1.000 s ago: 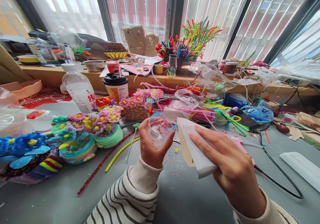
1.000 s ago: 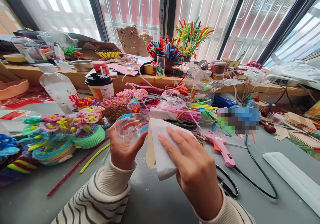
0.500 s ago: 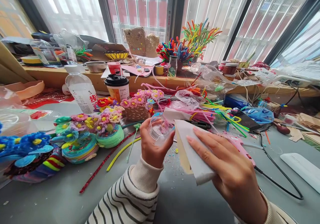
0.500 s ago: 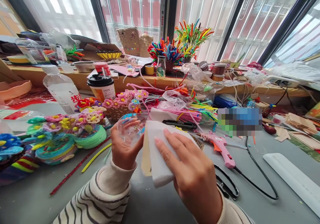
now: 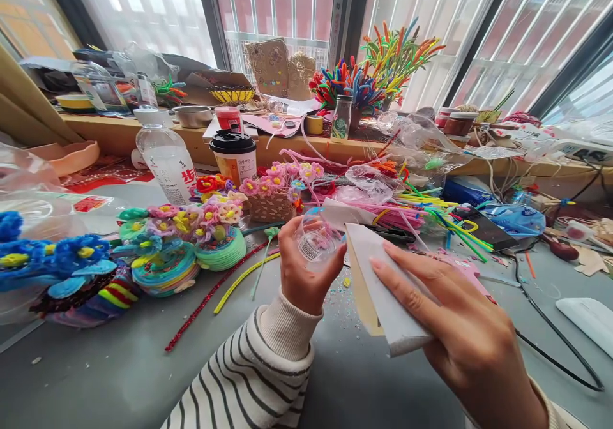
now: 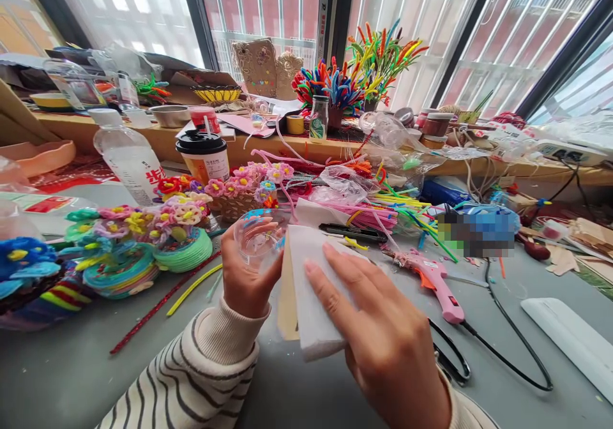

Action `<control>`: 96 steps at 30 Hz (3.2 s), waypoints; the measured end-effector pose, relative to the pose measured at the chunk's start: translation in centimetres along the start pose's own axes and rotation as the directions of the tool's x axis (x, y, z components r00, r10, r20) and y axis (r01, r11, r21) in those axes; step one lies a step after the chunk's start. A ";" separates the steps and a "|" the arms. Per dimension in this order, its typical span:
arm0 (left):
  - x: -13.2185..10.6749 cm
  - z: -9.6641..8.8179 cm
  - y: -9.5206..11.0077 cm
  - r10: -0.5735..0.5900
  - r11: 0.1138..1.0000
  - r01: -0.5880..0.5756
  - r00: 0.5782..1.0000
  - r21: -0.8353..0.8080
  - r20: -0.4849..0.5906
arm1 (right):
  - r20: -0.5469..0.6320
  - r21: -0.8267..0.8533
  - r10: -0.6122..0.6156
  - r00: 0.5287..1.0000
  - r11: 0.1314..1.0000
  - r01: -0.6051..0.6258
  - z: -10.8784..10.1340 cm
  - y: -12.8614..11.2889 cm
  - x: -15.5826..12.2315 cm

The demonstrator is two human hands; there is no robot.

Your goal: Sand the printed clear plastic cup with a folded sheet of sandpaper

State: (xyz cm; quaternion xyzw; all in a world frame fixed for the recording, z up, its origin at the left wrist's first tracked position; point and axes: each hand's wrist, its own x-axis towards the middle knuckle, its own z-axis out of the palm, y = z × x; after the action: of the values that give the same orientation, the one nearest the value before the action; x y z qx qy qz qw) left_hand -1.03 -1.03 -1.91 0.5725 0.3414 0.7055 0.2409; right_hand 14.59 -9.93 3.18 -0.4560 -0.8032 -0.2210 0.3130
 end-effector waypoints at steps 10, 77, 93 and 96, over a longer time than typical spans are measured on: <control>0.1 -0.1 -0.4 -0.003 1.000 0.003 1.000 -0.009 -0.013 | 0.028 -0.043 -0.022 0.999 0.999 0.023 -1.0 0.3 0.1; -0.1 -0.1 -0.3 0.025 0.999 -0.025 0.999 -0.026 0.023 | 0.082 -0.018 -0.048 0.995 0.999 0.050 -1.6 0.4 -0.2; 0.1 0.1 -0.1 -0.019 0.999 0.019 1.000 -0.046 0.001 | 0.092 -0.088 -0.012 0.996 0.996 0.020 -1.8 0.9 -0.2; 0.7 0.2 0.3 -0.121 0.983 0.119 0.993 -0.143 -0.007 | 0.046 -0.105 0.118 0.992 0.988 -0.113 -2.0 1.2 -0.2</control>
State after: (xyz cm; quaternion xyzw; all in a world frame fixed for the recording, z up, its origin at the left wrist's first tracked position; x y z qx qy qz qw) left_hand -0.95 -0.66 -1.26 0.5267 0.3260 0.7167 0.3205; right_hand 16.29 -10.78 4.49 -0.5230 -0.7708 -0.2315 0.2807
